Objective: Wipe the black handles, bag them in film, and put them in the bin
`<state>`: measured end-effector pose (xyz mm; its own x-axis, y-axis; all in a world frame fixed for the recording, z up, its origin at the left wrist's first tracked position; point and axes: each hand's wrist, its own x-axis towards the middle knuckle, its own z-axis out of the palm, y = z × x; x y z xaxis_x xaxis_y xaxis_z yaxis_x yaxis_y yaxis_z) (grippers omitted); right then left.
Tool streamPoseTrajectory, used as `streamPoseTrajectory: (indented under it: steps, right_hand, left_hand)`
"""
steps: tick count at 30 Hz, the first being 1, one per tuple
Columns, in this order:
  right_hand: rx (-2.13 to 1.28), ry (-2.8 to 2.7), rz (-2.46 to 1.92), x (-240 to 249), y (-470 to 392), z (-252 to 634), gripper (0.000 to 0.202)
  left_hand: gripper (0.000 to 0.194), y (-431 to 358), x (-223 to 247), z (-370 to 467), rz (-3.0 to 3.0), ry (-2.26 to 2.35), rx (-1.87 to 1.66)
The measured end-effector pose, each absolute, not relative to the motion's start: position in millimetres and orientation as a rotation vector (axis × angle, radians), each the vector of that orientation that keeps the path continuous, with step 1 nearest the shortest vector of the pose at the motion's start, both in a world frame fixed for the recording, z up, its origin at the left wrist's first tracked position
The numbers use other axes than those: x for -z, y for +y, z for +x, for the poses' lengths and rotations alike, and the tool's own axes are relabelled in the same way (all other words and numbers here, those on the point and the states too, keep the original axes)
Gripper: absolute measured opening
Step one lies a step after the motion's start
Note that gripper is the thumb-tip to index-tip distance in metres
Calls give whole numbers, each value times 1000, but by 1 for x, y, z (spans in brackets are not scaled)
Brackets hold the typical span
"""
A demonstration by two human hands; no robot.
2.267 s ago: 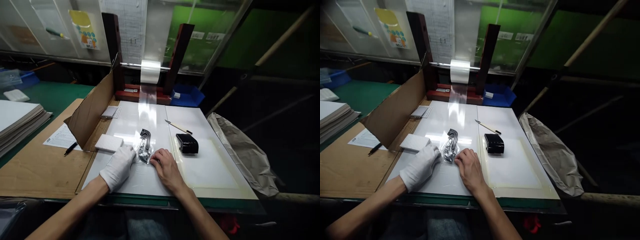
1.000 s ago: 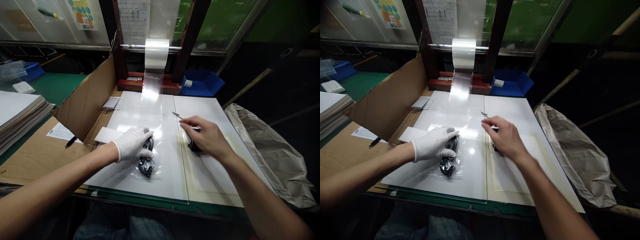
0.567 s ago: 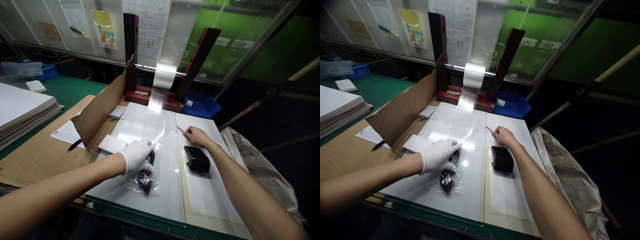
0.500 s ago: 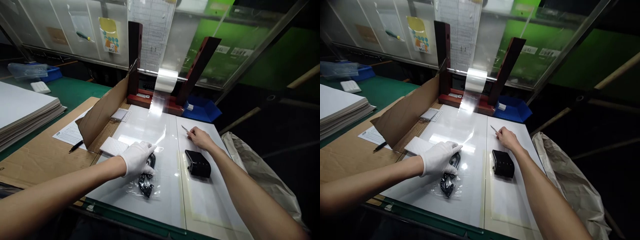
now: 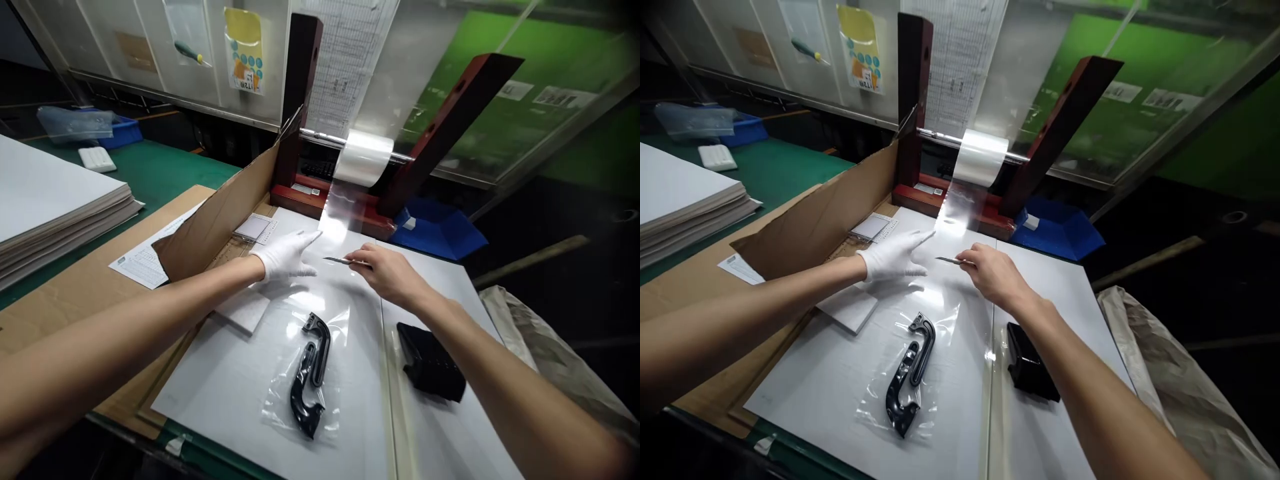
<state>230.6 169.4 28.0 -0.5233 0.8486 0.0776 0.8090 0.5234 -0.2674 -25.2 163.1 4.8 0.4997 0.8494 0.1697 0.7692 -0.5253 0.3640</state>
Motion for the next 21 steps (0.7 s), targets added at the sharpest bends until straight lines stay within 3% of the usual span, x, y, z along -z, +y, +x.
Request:
streamPoseTrajectory:
  steps: [3,8,15,21]
  right_hand:
    - [-203,-2637,-1341,-14,182,207,27]
    - [-163,-2694,-1265,5,194,199,30]
    - [-139,-2658,-1387,2,179,267,36]
    - [-182,-2430,-1679,2,159,314,45]
  left_hand:
    - [90,175,13,-28,2515,1323,-394]
    - [59,183,27,-34,2535,1227,-283]
    - [75,189,30,-41,2501,1225,-208]
    - [49,176,27,-29,2468,1299,-268]
